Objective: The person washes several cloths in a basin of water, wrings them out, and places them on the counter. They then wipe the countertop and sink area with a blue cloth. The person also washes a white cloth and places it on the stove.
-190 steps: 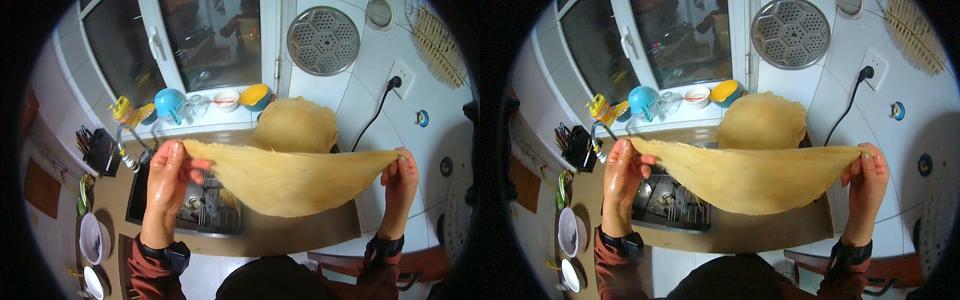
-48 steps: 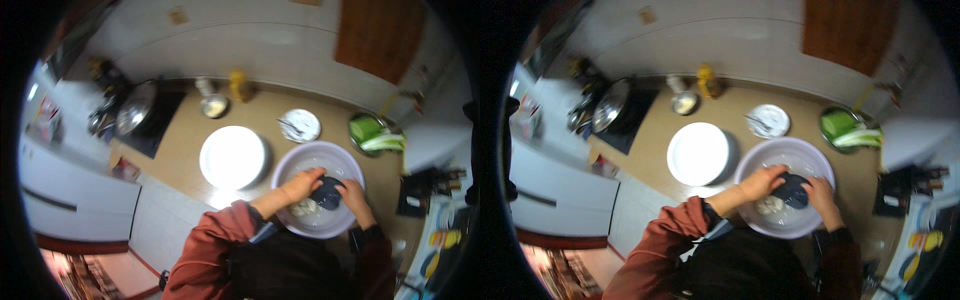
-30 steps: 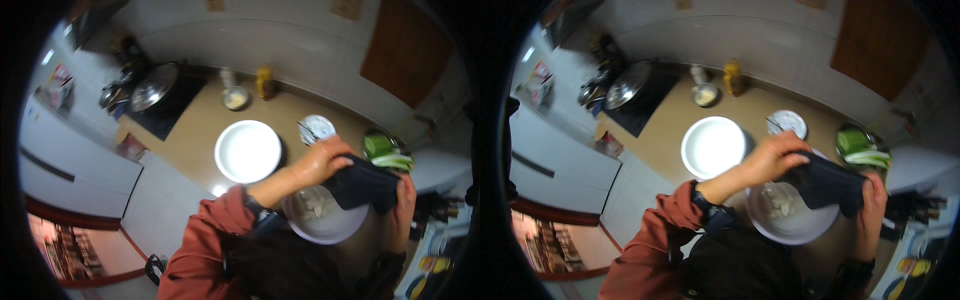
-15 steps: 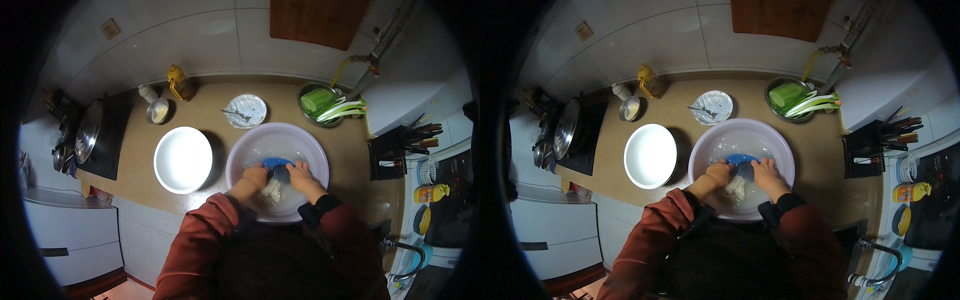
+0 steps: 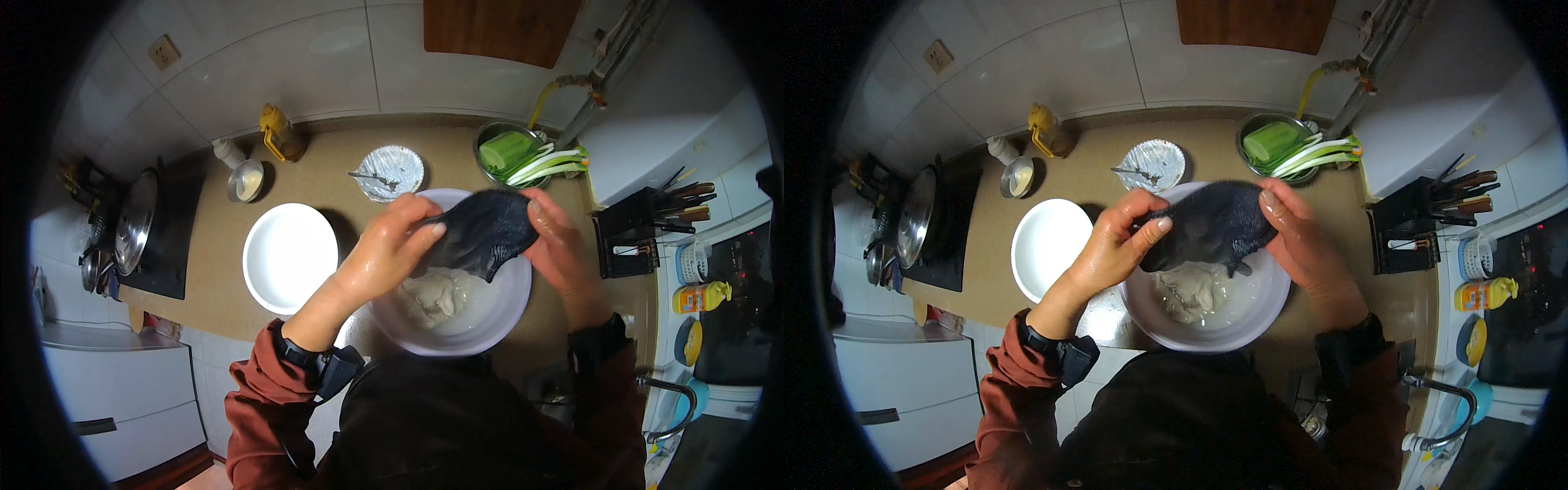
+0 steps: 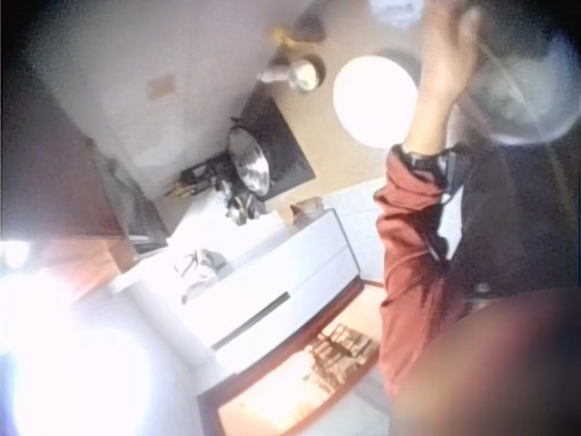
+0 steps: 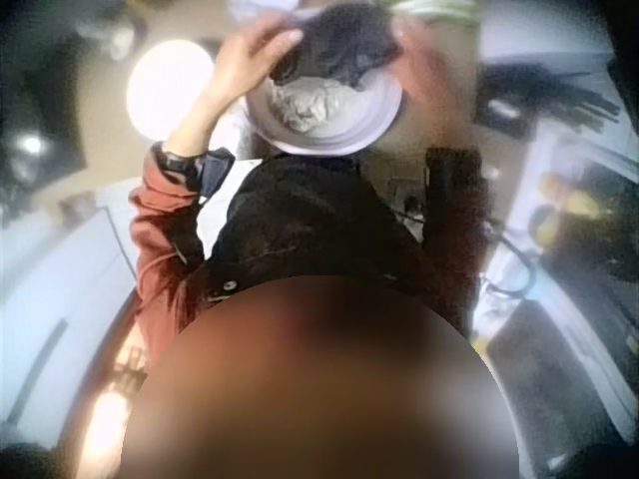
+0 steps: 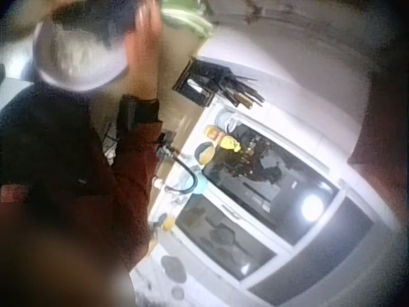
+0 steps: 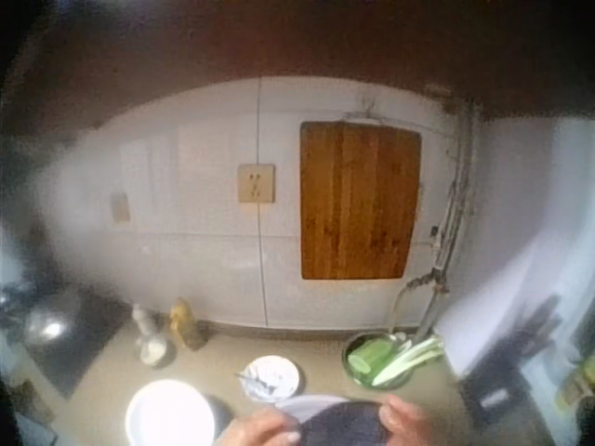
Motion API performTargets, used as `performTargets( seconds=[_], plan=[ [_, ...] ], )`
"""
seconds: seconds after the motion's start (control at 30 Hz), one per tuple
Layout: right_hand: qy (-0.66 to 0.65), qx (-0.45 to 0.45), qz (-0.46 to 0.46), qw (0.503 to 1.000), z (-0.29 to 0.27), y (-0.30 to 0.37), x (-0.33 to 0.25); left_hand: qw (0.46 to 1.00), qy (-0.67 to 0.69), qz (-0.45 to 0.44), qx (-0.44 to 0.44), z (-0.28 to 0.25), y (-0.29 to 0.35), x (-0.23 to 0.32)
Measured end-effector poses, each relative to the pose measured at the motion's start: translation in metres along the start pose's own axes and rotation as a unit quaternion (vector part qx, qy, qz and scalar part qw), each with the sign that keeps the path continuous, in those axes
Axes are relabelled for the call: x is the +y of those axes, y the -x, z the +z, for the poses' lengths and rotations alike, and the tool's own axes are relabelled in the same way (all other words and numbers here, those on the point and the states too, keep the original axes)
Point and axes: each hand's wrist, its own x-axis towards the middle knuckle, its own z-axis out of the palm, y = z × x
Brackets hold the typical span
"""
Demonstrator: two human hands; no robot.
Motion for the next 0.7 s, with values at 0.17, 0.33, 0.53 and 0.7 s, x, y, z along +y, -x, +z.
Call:
performTargets(
  seconds=[0.17, 0.33, 0.53, 0.7],
  plan=[
    [0.232, -0.069, -0.098, 0.965, 0.023, 0.000, 0.015, 0.976, 0.214, -0.014, -0.032, 0.027, -0.008, 0.011],
    [0.427, 0.046, -0.056, 0.902, -0.012, -0.039, 0.120, 0.943, 0.264, -0.195, -0.052, 0.057, 0.010, -0.050],
    [0.171, 0.017, -0.026, 0.985, -0.012, -0.026, 0.150, 0.640, 0.563, -0.522, 0.025, 0.088, 0.044, -0.099],
    [0.404, 0.000, -0.183, 0.896, 0.035, 0.023, 0.144, 0.603, 0.626, -0.493, 0.041, 0.118, 0.027, -0.126]
  ],
)
